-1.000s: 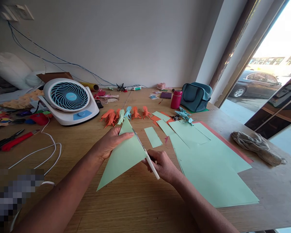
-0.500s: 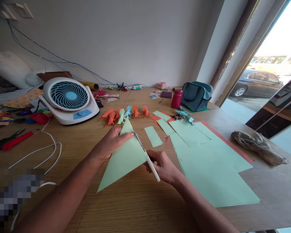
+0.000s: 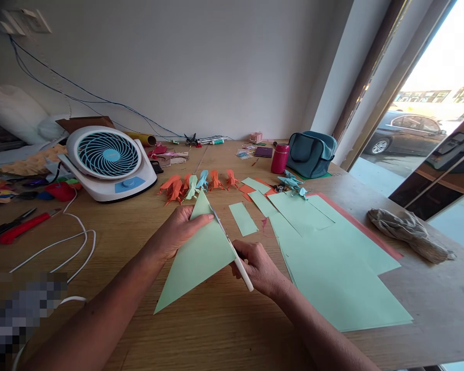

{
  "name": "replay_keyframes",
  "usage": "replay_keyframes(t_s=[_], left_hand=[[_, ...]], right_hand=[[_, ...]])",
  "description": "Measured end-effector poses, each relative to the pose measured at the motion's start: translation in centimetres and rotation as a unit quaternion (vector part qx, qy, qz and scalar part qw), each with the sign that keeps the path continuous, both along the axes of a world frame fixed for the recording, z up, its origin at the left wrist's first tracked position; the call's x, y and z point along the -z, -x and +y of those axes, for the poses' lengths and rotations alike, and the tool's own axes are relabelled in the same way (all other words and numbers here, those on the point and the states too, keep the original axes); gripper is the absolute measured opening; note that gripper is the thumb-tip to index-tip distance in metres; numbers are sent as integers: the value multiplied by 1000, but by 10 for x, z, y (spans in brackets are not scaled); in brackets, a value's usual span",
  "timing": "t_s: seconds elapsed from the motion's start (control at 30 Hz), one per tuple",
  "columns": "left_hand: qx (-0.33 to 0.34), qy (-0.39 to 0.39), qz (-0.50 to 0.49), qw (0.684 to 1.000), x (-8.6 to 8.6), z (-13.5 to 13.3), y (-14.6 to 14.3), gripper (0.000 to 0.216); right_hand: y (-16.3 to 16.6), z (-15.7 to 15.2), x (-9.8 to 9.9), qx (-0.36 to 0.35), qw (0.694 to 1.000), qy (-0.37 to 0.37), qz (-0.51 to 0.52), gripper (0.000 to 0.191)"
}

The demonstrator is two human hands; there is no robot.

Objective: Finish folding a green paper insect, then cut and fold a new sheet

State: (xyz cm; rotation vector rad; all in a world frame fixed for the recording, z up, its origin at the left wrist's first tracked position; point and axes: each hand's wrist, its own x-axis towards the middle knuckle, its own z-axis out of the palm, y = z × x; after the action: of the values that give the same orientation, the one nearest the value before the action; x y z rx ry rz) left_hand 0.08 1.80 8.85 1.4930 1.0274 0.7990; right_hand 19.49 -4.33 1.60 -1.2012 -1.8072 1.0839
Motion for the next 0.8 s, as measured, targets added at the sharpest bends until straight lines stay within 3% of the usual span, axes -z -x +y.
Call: replay_keyframes(t_s=[0.43,0.8], left_hand=[[7,12,-20,1000,2,-1,1,27],[18,26,-30,999,-1,-5,-2,29]], right_hand=[[0,0,2,-11,1000,7,3,12],[-1,0,0,3,1000,0,3,17]])
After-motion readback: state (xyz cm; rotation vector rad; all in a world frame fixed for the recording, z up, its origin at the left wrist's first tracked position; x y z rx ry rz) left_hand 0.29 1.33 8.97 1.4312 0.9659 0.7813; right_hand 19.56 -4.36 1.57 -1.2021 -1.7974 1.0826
